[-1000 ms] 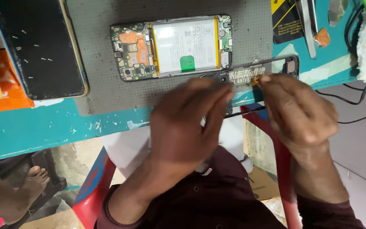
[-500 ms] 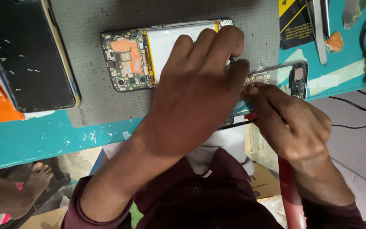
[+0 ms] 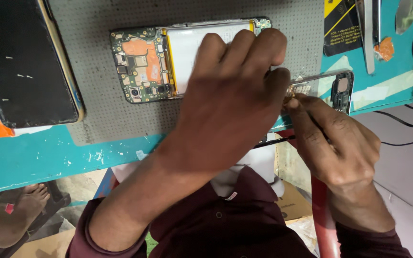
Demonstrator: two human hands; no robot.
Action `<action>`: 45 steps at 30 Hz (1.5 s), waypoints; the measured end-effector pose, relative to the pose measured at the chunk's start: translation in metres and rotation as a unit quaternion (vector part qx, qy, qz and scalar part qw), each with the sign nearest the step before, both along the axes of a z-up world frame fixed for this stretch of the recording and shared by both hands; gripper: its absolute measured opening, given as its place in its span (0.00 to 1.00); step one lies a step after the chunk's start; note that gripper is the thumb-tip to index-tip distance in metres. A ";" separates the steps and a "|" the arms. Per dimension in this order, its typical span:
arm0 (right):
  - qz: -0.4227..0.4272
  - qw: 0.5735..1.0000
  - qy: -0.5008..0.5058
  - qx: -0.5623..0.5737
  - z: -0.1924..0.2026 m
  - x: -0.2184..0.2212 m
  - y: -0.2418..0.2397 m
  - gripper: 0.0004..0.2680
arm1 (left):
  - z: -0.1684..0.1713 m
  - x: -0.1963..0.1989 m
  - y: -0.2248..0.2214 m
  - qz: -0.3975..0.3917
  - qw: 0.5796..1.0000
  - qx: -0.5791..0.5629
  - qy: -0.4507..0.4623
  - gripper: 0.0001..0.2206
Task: The person works on a disassembled smartphone, handling the internal battery and motherboard while using a screwdriver to remove and reattach screws. They also manipulate the phone's screen assembly and a small black component, aligning parts on a workbench with various tools and phone cases nearby.
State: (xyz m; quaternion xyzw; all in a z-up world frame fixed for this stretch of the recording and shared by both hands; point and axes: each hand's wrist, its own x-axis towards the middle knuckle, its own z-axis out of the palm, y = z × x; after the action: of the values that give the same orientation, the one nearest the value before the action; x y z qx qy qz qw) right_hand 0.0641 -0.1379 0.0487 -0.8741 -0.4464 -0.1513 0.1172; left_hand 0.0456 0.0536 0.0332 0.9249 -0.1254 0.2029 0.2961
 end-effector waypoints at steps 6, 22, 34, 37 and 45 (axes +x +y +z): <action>0.000 1.000 0.011 -0.007 0.002 0.000 0.001 0.06 | -0.004 -0.002 -0.001 0.001 1.000 -0.011 -0.011 0.07; 0.004 1.000 0.009 -0.012 -0.002 -0.001 -0.002 0.07 | -0.002 0.004 -0.006 -0.010 1.000 -0.024 0.008 0.11; 0.004 1.000 0.027 -0.010 0.006 0.001 0.003 0.08 | -0.001 0.004 -0.007 -0.011 1.000 -0.025 0.014 0.09; 0.003 0.999 0.036 -0.004 0.010 0.003 0.002 0.09 | 0.006 0.001 -0.003 -0.019 0.999 -0.043 0.025 0.05; -0.023 0.998 -0.061 0.019 0.007 0.030 -0.009 0.09 | 0.014 -0.005 0.010 0.054 0.994 -0.091 -0.024 0.10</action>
State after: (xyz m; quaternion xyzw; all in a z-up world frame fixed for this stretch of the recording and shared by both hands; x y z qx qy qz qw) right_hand 0.0943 -0.1473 0.0554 -0.8711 -0.4293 -0.2156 0.1022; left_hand 0.0403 0.0636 0.0472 0.8944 -0.0634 0.2512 0.3646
